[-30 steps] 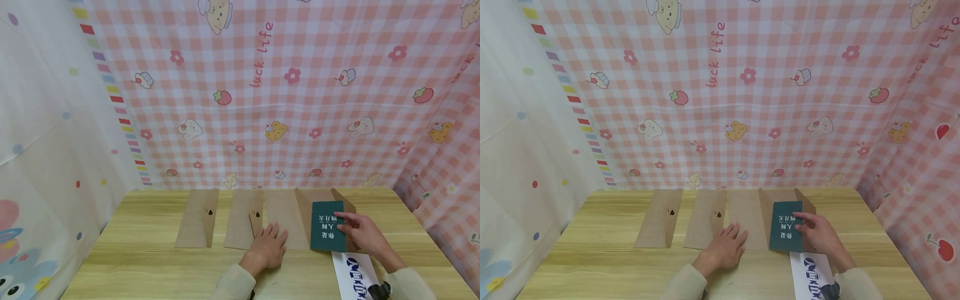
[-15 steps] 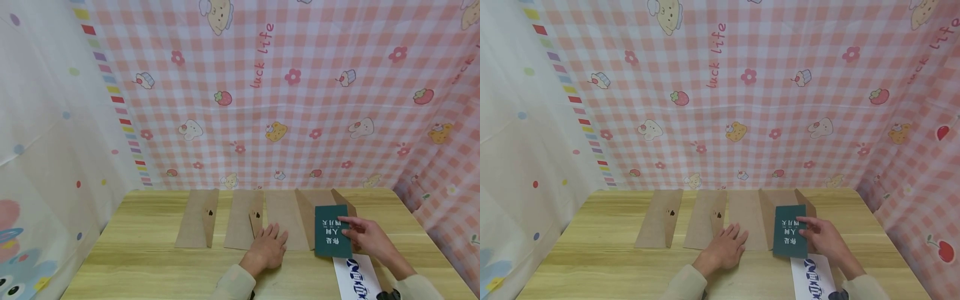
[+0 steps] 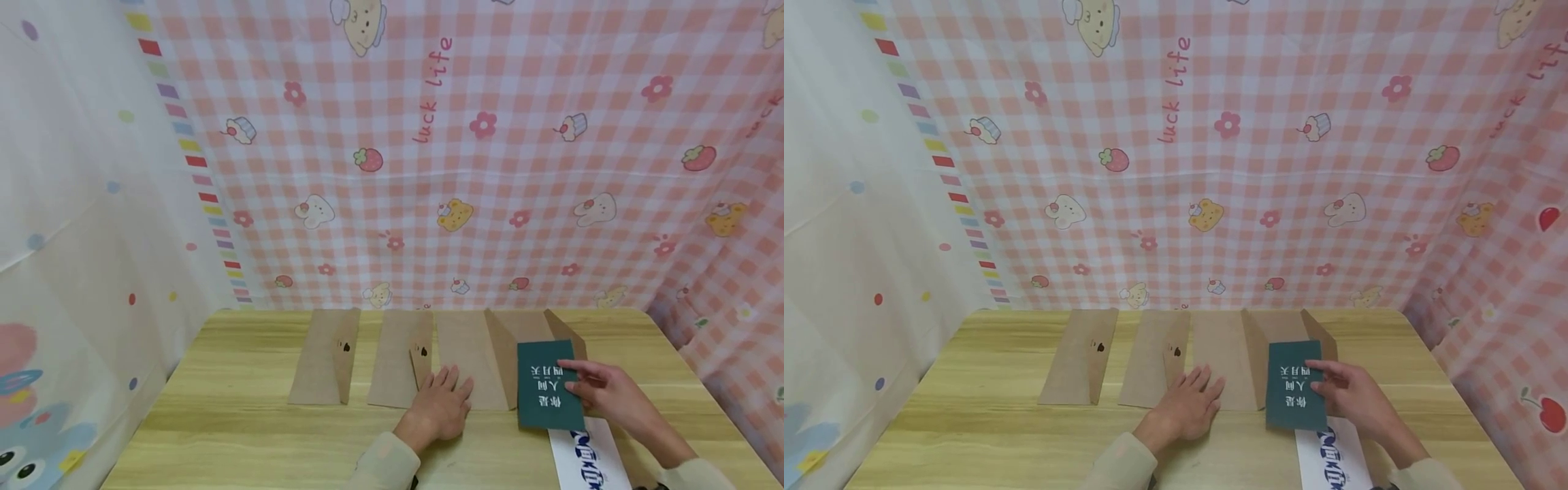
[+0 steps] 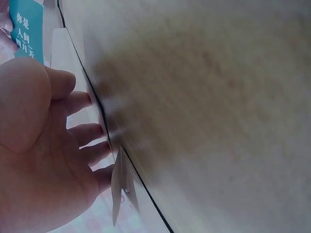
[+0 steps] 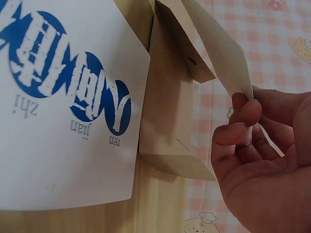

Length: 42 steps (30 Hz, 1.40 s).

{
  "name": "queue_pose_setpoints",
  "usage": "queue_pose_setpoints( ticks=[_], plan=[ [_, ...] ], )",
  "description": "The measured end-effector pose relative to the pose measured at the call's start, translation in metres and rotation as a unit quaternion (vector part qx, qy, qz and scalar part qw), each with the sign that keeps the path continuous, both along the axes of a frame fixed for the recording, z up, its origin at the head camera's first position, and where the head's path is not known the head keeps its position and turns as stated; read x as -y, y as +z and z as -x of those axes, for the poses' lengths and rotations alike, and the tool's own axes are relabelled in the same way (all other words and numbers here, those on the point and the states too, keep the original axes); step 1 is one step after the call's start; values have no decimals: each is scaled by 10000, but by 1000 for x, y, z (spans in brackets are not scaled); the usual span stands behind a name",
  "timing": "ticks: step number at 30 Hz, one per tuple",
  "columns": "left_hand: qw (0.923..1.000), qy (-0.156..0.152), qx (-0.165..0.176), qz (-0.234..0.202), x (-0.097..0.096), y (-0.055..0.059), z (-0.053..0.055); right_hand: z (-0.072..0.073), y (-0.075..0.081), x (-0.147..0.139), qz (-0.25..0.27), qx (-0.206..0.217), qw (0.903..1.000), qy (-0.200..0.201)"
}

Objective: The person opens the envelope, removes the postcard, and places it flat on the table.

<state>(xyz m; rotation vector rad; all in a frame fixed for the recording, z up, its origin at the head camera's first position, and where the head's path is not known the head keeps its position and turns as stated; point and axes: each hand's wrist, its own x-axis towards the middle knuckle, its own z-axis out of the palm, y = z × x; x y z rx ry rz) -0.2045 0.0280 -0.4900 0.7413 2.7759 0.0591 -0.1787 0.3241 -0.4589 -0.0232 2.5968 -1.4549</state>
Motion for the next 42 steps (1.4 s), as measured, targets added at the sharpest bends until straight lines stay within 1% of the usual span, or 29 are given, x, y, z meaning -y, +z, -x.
queue_pose_setpoints(
  ticks=[5, 8, 16, 24, 27, 32, 37, 42],
  plan=[
    [10000, 17, 1, 1, 0, 1, -1, -5, 0, -2, 315, 210, 9993, -1],
    [10000, 12, -16, 11, 0, 1, -1, -6, -1, -3, 421, 281, 9987, 10],
    [10000, -14, -38, -28, 0, 0, -1, -9, -1, -2, 302, 218, 9992, 128],
    [10000, -14, -53, 20, 0, -1, 0, -12, -6, -1, 427, 203, 9979, 432],
    [10000, -5, -27, 24, 0, -1, 0, -12, -9, -1, 498, 313, 9968, 540],
    [10000, -1, 21, 50, -1, -3, 2, -14, -12, 3, 569, 619, 9946, 614],
    [10000, 14, 74, 44, -1, -3, 2, -18, -13, 6, 603, 672, 9926, 816],
    [9998, 59, 186, 17, -1, -1, 2, -20, -16, 10, 768, 718, 9888, 1056]
  ],
)
